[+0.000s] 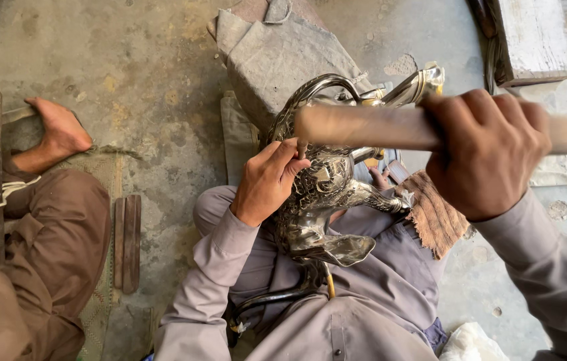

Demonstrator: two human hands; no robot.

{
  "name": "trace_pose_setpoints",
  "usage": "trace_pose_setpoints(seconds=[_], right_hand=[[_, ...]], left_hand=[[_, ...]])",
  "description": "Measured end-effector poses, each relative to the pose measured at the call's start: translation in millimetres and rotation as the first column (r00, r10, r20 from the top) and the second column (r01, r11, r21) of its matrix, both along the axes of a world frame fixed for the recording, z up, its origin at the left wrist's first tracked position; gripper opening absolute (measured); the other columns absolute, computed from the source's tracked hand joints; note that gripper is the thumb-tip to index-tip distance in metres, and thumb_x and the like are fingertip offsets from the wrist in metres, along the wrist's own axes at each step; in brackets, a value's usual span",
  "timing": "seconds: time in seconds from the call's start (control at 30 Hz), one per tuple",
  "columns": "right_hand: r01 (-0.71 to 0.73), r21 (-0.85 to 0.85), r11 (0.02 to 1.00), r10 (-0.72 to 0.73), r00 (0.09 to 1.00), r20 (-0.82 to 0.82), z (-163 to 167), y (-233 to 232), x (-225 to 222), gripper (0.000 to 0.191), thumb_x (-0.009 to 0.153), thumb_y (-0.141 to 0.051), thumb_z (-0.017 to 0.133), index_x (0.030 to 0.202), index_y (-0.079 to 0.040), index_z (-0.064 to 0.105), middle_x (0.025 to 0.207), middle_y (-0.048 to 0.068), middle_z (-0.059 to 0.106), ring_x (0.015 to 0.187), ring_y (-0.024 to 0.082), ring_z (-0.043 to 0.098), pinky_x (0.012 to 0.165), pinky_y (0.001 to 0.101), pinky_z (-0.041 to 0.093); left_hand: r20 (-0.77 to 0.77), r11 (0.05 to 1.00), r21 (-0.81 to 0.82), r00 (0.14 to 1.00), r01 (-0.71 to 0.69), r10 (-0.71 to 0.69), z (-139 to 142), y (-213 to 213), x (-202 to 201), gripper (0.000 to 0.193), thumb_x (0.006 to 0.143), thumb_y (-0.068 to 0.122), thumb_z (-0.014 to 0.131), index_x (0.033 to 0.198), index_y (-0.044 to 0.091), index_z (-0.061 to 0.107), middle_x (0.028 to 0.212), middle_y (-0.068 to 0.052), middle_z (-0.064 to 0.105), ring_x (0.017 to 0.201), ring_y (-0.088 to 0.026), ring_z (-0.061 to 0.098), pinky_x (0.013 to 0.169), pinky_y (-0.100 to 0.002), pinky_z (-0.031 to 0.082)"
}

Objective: The person sits cross-legged on the floor with a brass animal sculpture in their lap. They hold a small punch against the engraved surface with one hand and strike it with a wooden mallet held in the other hand, working repeatedly across the decorated body of the sculpture, occasionally repositioning the punch and rotating the piece.

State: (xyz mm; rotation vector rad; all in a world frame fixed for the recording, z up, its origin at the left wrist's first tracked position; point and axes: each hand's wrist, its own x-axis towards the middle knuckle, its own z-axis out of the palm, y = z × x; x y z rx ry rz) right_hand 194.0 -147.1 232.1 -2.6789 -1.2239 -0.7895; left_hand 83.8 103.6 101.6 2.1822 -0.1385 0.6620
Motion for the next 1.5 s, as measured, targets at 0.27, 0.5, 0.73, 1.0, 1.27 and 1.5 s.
trace_pose_setpoints(seconds=[0.27,0.5,0.73,1.0,1.27,1.5], right_hand=[[0.054,0.544,0.837,0.285,0.806,-0.518,3,8,4,0.033,0.079,-0.003,0.070,0.110,-0.012,0.064,0.094,0.005,0.067,0.086,0.021,0.065,0.080,0.0357,0.052],[-0.048,0.431,0.901,0.232,0.894,-0.384,0,10,8,0.034,0.082,0.008,0.064,0.116,0.004,0.063,0.103,0.020,0.068,0.092,0.033,0.068,0.082,0.0410,0.054],[-0.020,0.276,0.961,0.090,0.966,-0.242,-3,14,6,0.032,0.080,0.005,0.071,0.111,-0.005,0.067,0.089,0.012,0.070,0.079,0.029,0.067,0.074,0.0429,0.053],[-0.007,0.452,0.892,0.236,0.861,-0.452,-8,8,5,0.034,0.089,0.004,0.067,0.123,0.000,0.062,0.107,0.017,0.069,0.096,0.029,0.070,0.088,0.0399,0.055],[0.036,0.475,0.879,0.229,0.843,-0.488,-14,8,9,0.034,0.083,0.001,0.072,0.115,-0.006,0.062,0.099,0.011,0.071,0.089,0.025,0.069,0.081,0.0387,0.055],[0.038,0.468,0.883,0.207,0.863,-0.461,-14,8,4,0.040,0.083,0.007,0.066,0.123,0.001,0.061,0.106,0.016,0.069,0.096,0.028,0.070,0.083,0.0398,0.055]], left_hand=[[-0.006,1.000,0.016,1.000,0.007,-0.006,-2,2,3,0.030,0.099,0.017,0.073,0.123,0.008,0.058,0.093,-0.009,0.066,0.080,-0.027,0.070,0.067,-0.038,0.055],[-0.009,1.000,-0.022,1.000,0.015,-0.016,-4,4,2,0.033,0.098,0.017,0.074,0.125,0.009,0.058,0.094,-0.009,0.067,0.082,-0.025,0.071,0.067,-0.037,0.056],[-0.021,1.000,0.002,0.999,0.028,-0.028,-7,5,4,0.033,0.098,0.019,0.073,0.126,0.009,0.058,0.097,-0.009,0.068,0.083,-0.024,0.072,0.066,-0.036,0.057],[-0.017,0.999,0.009,0.999,0.038,-0.037,-9,7,5,0.033,0.099,0.020,0.073,0.127,0.010,0.059,0.095,-0.008,0.068,0.082,-0.024,0.072,0.066,-0.036,0.057],[-0.034,0.999,0.007,0.998,0.052,-0.052,-8,9,6,0.034,0.098,0.018,0.073,0.126,0.009,0.059,0.096,-0.008,0.068,0.082,-0.023,0.072,0.066,-0.035,0.057],[-0.032,0.997,0.005,0.997,0.073,-0.073,-9,10,5,0.031,0.098,0.017,0.073,0.124,0.009,0.059,0.095,-0.007,0.067,0.082,-0.022,0.072,0.066,-0.035,0.057]])
